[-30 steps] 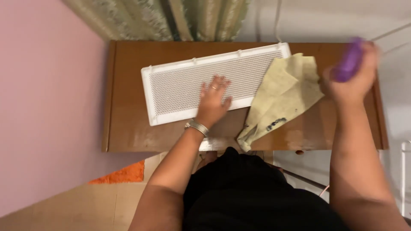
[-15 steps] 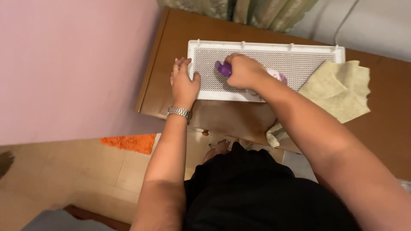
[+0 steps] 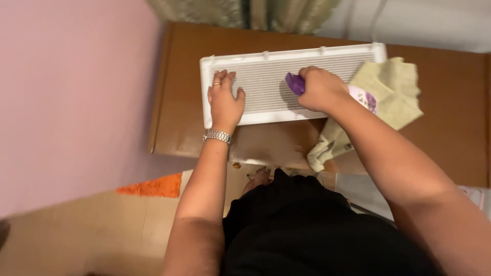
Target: The person removes a white air conditioner filter, sprays it with cleaner, and wipes it thoroughly with a cloth. They then wipe the wooden table surface and reinstall the filter into the wall-mounted unit.
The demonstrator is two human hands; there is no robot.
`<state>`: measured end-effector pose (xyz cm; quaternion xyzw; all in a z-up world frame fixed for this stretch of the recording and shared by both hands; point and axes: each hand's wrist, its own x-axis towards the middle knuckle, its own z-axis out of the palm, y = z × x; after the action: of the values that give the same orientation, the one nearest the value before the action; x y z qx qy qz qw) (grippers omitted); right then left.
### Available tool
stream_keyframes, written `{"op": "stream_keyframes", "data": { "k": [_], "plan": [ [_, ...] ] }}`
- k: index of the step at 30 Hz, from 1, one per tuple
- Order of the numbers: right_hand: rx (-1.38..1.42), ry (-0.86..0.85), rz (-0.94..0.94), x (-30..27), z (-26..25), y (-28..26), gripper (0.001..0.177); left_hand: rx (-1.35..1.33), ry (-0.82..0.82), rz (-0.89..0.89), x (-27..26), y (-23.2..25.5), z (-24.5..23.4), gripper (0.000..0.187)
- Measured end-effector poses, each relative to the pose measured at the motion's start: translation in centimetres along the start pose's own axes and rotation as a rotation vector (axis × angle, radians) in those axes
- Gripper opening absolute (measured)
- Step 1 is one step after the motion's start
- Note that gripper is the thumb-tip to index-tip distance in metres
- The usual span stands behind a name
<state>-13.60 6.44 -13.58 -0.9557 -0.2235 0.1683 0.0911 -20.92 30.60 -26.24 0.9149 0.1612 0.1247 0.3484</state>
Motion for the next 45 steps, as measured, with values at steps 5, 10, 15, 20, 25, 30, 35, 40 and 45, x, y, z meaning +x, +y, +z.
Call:
{"op": "stream_keyframes", "data": {
  "k": [5,10,15,20,25,30,35,40,45],
  "plan": [
    [0.022,0.064,0.137,-1.3,0.3,7.1,0.056,-0.031,-0.115,0.109,0.8,5.1,4.1,0.046],
    [0.118,0.079,0.328,-4.0,-0.3,11.5,0.053,-0.026,-0.204,0.225,0.7,9.3,8.3,0.046],
    [0.205,0.096,0.449,-6.1,-0.3,13.9,0.055,0.008,-0.278,0.35,-0.7,12.8,11.7,0.047],
    [0.266,0.109,0.535,-8.5,-1.2,14.8,0.057,0.026,-0.359,0.48,-2.8,16.5,12.7,0.046],
    [0.331,0.043,0.572,-9.1,0.3,16.5,0.062,0.091,-0.392,0.399,-4.5,16.9,14.8,0.046],
    [0.501,0.053,0.416,-7.2,0.6,15.7,0.064,0.205,-0.328,0.677,-9.5,15.2,22.5,0.023],
    [0.456,-0.11,0.4,-8.9,-3.2,12.7,0.06,-0.292,-0.454,0.998,-12.6,17.0,19.2,0.017],
    [0.229,-0.225,0.426,-9.2,-3.3,13.4,0.059,-0.436,-0.546,1.173,-13.9,14.6,18.7,0.022],
    [0.304,-0.265,0.351,-7.7,2.0,15.7,0.051,-0.252,-0.547,1.115,-13.6,14.0,15.2,0.021]
  ]
}}
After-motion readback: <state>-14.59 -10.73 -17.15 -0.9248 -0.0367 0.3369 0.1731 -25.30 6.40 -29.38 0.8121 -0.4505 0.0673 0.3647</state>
